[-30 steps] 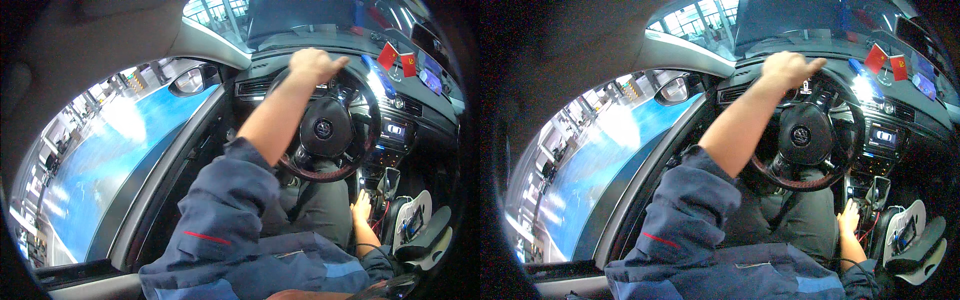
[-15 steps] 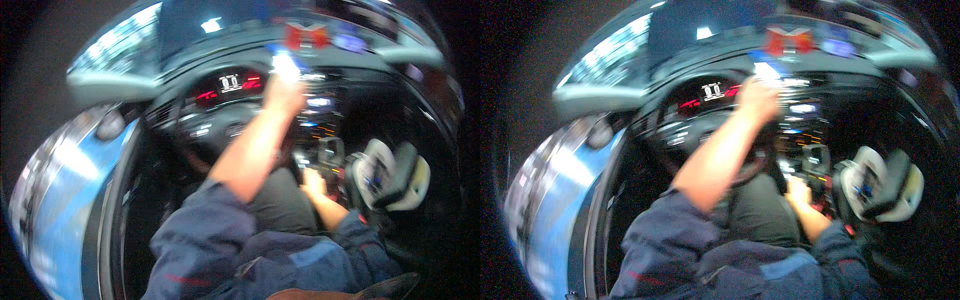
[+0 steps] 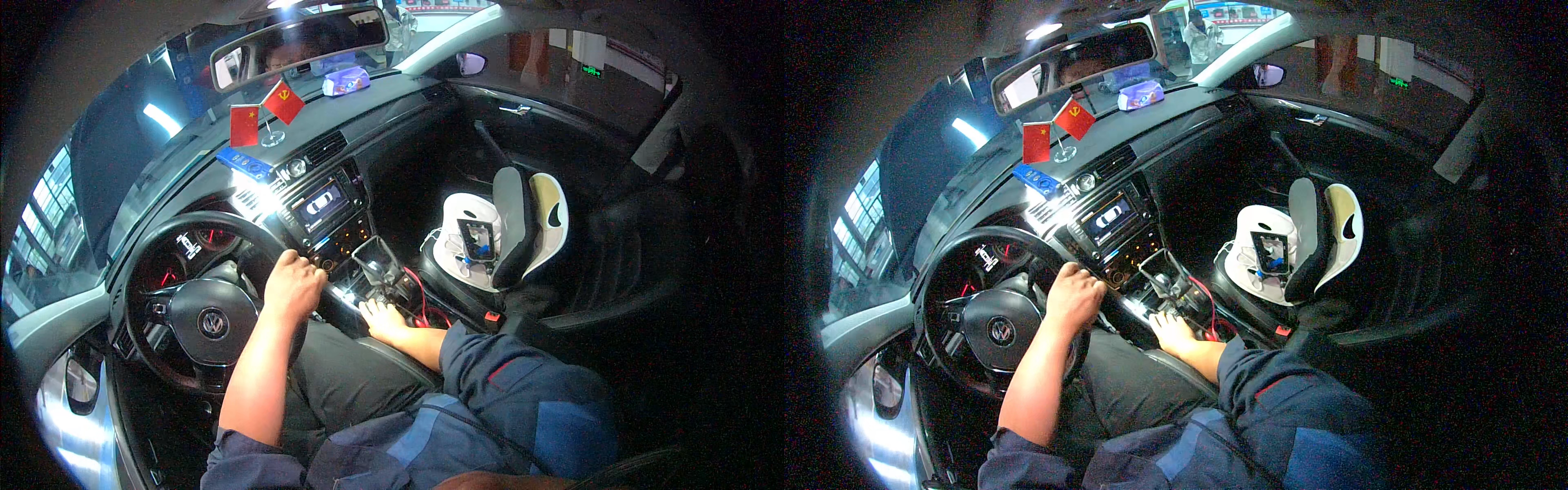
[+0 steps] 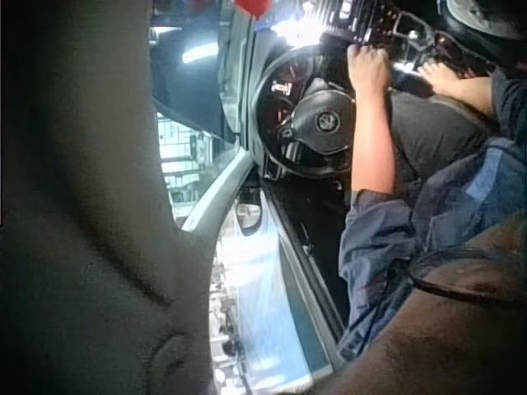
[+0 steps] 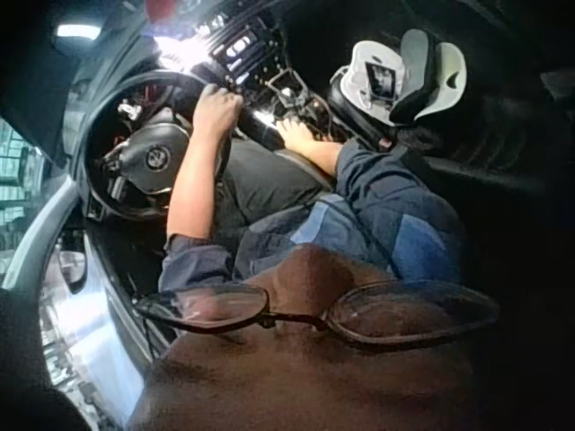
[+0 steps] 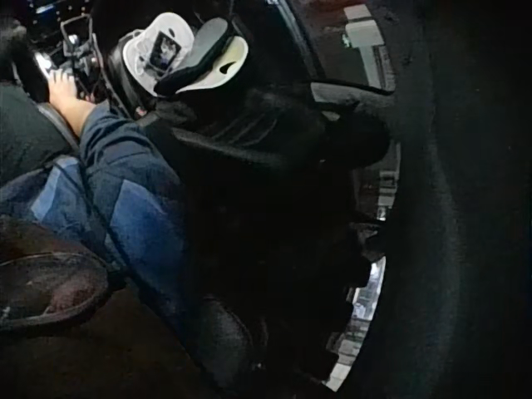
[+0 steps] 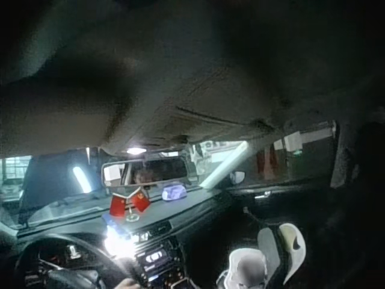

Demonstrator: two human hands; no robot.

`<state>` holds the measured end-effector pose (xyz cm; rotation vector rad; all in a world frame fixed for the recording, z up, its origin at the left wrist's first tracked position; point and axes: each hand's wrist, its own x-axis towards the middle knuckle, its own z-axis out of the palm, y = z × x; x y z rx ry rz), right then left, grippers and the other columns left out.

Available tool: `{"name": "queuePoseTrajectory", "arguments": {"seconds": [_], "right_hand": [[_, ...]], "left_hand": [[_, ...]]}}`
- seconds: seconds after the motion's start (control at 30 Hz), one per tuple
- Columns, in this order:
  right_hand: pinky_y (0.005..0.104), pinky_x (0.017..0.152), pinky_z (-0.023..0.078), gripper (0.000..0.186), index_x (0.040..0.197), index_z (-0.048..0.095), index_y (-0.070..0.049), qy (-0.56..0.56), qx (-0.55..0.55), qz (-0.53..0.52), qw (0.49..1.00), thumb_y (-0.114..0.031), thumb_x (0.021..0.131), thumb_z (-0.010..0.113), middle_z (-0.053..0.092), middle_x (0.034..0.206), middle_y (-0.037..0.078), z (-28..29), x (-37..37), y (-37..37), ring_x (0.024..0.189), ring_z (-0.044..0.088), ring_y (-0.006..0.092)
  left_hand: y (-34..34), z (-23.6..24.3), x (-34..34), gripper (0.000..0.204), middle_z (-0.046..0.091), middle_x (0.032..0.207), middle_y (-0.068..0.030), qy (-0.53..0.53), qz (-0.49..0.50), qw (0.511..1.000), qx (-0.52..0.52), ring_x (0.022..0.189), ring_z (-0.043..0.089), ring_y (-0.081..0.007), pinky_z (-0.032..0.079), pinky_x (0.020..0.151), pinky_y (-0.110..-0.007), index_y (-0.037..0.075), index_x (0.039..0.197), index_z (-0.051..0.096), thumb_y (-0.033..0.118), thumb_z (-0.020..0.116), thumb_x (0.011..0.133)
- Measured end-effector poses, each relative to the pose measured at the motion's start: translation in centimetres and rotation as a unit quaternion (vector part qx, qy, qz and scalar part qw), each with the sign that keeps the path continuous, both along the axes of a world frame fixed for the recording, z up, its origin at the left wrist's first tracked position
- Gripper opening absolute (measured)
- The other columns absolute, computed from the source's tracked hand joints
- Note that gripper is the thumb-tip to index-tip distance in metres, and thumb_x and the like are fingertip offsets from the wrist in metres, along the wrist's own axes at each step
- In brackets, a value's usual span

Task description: The person works on the center console of a car, using a blue pry tool to remove a trim panel near the gear shifter. They then handle exposed wires and connectors, appearing to install or repair an electronic component. The person also briefly adjusts the head-mounted camera during the task.

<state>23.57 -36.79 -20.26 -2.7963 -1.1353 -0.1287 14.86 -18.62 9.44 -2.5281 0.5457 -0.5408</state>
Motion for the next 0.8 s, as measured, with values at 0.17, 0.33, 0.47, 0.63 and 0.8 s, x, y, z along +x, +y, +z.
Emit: {"name": "queuePoseTrajectory", "arguments": {"seconds": [0.17, 0.33, 0.47, 0.63, 0.8], "right_hand": [[0.0514, 0.104, 0.047, 0.084, 0.161, 0.032, -0.005, 0.001, 0.0, -0.005, 1.0, -0.025, 0.089, 0.069, 0.047, 0.153, 0.023, 0.4, 0.3, 0.6, 0.137, 0.051, 0.0372], [0.0504, 0.105, 0.047, 0.079, 0.161, 0.033, -0.004, 0.014, 0.007, -0.006, 1.0, -0.024, 0.091, 0.064, 0.047, 0.153, 0.022, 0.5, -0.1, 0.5, 0.138, 0.051, 0.0367], [0.0498, 0.102, 0.048, 0.078, 0.16, 0.034, -0.005, -0.001, 0.0, -0.003, 1.0, -0.024, 0.091, 0.063, 0.049, 0.15, 0.022, 0.4, 0.1, 0.9, 0.134, 0.053, 0.0361], [0.0497, 0.099, 0.049, 0.079, 0.16, 0.033, -0.005, -0.01, 0.005, -0.012, 1.0, -0.025, 0.09, 0.064, 0.05, 0.147, 0.024, 0.0, 0.3, 1.0, 0.127, 0.057, 0.0373], [0.0499, 0.099, 0.049, 0.082, 0.16, 0.034, -0.005, -0.026, 0.006, -0.006, 1.0, -0.025, 0.089, 0.068, 0.05, 0.147, 0.024, -0.2, 0.4, 0.7, 0.126, 0.058, 0.0377]], "left_hand": [[-1.3, -4.1, -1.6, 0.015, 0.068, 0.077, 0.0003, -0.038, -0.025, 0.999, -0.021, 0.082, 0.067, -0.0184, 0.043, 0.094, -0.037, 0.018, 0.074, 0.064, 0.023, 0.063, 0.088], [-0.2, -7.3, -5.0, 0.01, 0.061, 0.078, -0.0002, 0.011, -0.075, 0.997, -0.028, 0.086, 0.065, -0.0176, 0.045, 0.094, -0.035, 0.016, 0.077, 0.059, 0.019, 0.062, 0.086], [0.7, -8.1, -6.9, 0.015, 0.061, 0.076, -0.0003, 0.014, -0.121, 0.992, -0.016, 0.084, 0.065, -0.0177, 0.045, 0.1, -0.033, 0.015, 0.079, 0.062, 0.02, 0.057, 0.092], [1.1, -8.3, -7.7, 0.016, 0.062, 0.075, -0.0012, 0.038, -0.123, 0.992, -0.003, 0.084, 0.065, -0.0177, 0.046, 0.097, -0.033, 0.014, 0.078, 0.061, 0.02, 0.057, 0.092], [1.1, -8.4, -7.7, 0.015, 0.063, 0.076, -0.0013, 0.042, -0.12, 0.992, -0.002, 0.086, 0.066, -0.0177, 0.046, 0.098, -0.032, 0.014, 0.077, 0.06, 0.02, 0.058, 0.091]]}}
